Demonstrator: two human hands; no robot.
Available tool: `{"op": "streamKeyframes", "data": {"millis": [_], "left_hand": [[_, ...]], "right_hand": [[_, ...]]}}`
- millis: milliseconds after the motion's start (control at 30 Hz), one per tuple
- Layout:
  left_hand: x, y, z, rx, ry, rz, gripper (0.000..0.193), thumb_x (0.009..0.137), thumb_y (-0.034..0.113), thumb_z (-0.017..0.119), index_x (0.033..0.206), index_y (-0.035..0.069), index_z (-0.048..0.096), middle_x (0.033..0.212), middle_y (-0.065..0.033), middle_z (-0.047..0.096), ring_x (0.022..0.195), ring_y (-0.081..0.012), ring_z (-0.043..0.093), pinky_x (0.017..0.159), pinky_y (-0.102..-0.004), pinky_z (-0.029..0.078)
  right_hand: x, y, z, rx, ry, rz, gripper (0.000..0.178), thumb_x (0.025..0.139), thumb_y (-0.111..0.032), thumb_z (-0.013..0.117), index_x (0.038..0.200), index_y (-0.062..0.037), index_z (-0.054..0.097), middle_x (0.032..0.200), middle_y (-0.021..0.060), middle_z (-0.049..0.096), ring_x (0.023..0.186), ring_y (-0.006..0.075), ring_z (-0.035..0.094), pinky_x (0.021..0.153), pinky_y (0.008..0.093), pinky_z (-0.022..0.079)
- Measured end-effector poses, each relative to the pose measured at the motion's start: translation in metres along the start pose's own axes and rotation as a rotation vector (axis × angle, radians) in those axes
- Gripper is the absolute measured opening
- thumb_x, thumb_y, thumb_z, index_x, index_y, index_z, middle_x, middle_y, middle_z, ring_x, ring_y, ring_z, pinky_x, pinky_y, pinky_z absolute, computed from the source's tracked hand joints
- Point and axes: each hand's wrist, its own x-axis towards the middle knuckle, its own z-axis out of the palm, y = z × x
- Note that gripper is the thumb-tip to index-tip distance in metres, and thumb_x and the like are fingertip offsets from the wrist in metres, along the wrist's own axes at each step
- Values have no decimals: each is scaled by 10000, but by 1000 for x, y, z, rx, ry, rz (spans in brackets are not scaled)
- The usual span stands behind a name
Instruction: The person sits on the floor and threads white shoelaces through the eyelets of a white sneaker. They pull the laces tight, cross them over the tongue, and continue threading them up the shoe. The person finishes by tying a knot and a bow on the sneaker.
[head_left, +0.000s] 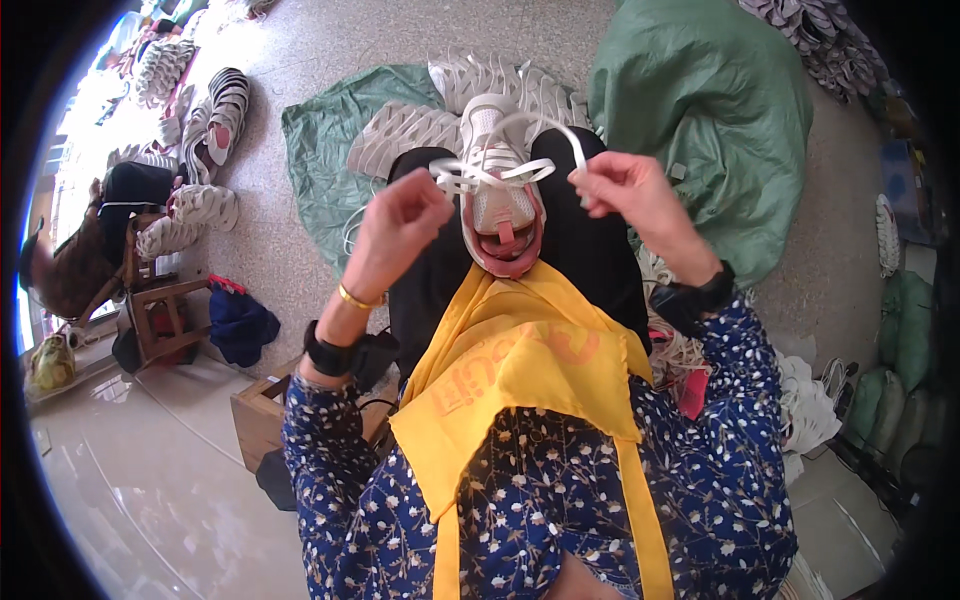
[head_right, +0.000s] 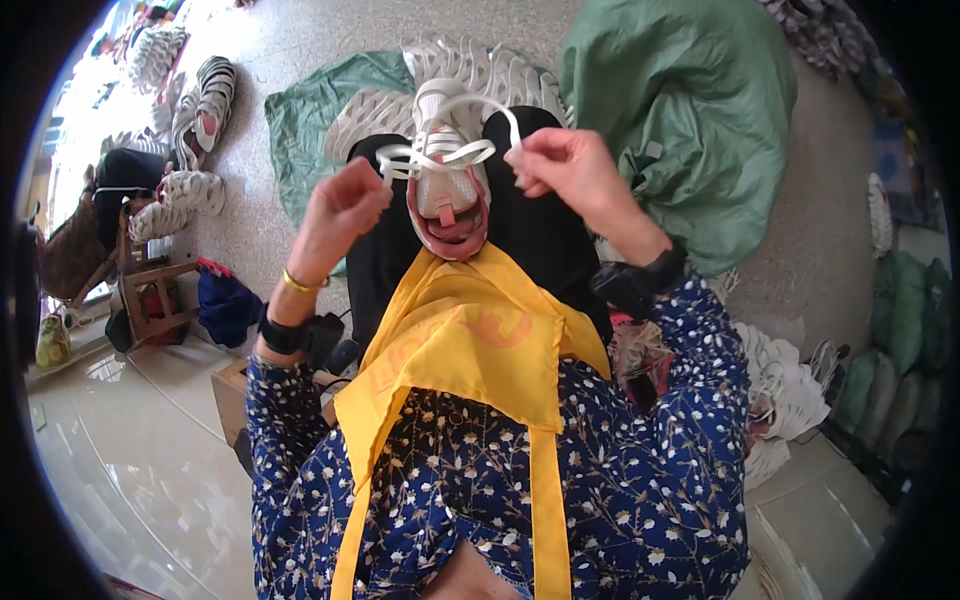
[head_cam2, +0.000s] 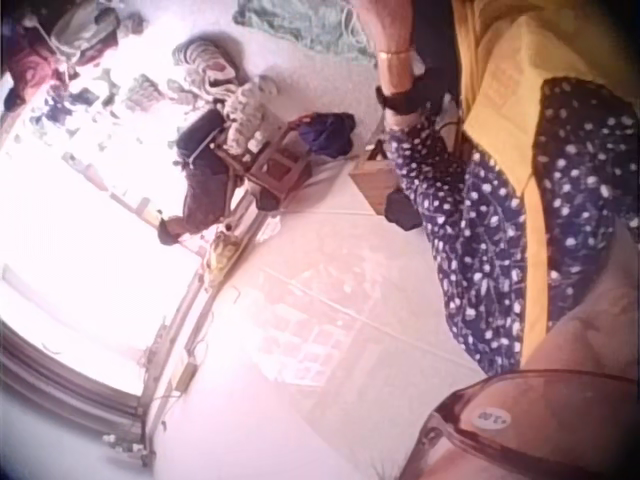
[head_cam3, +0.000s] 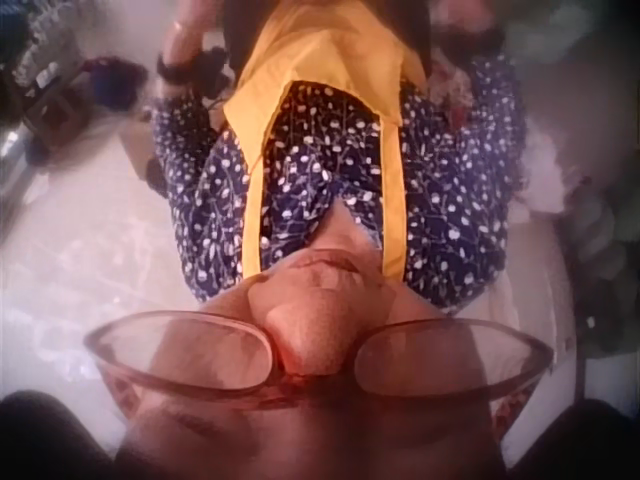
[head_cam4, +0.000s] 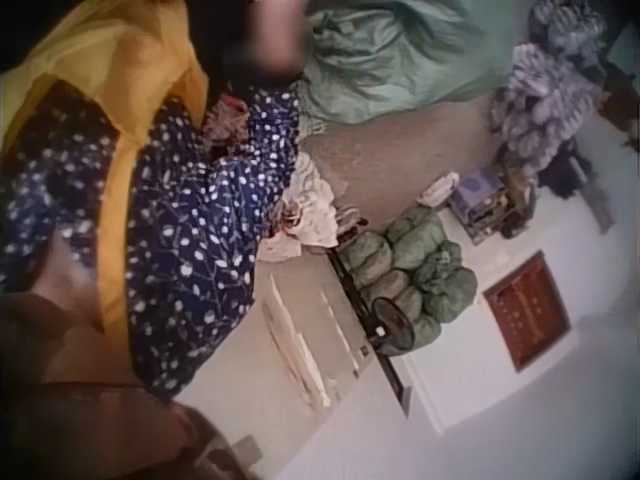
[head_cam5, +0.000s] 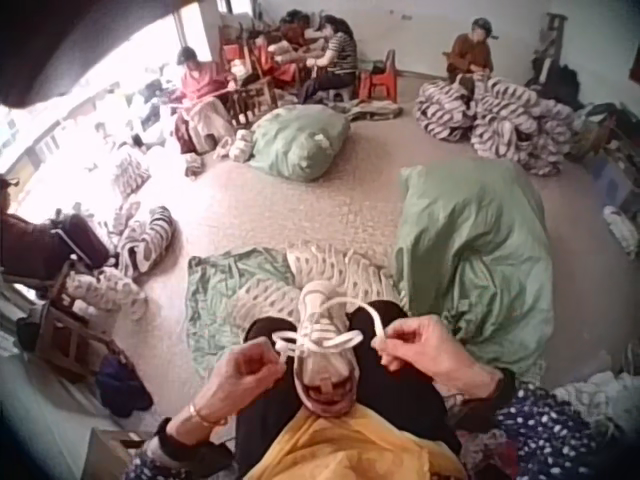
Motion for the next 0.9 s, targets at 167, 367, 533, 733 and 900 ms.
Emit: {"op": "streamKeyframes", "data": {"millis": [167,367,533,733,900], "left_hand": [[-4,-17,10,-114,-43,18,95,983,54,654,917,49,586,836,7,641,738,-55,604,645,-220,496],[-2,-27,15,-204,34,75,86,969,-6,654,926,28,589,895,-23,696,800,-88,687,695,-229,567],[-4,-31,21,-259,71,74,104,969,-8,667,916,18,582,896,-51,707,798,-95,696,705,-235,577],[-3,-35,23,-276,89,71,120,974,5,672,908,16,573,889,-67,710,791,-100,697,725,-241,584],[-4,-36,23,-302,98,75,126,977,18,677,917,16,567,899,-72,711,795,-104,701,737,-244,589]], "right_hand": [[8,22,16,66,79,-49,107,957,-52,713,1020,34,705,941,68,731,834,139,731,763,258,619],[11,27,32,4,140,-124,53,930,17,701,969,29,666,903,51,724,830,117,722,754,256,614],[13,33,37,-47,146,-137,59,936,27,693,965,10,644,919,36,717,850,103,708,779,254,598],[12,33,37,-63,166,-129,66,935,33,692,964,11,638,915,40,716,847,102,705,788,252,595],[11,36,41,-29,151,-184,64,932,33,695,952,9,639,905,41,720,832,95,700,767,253,593]]}}
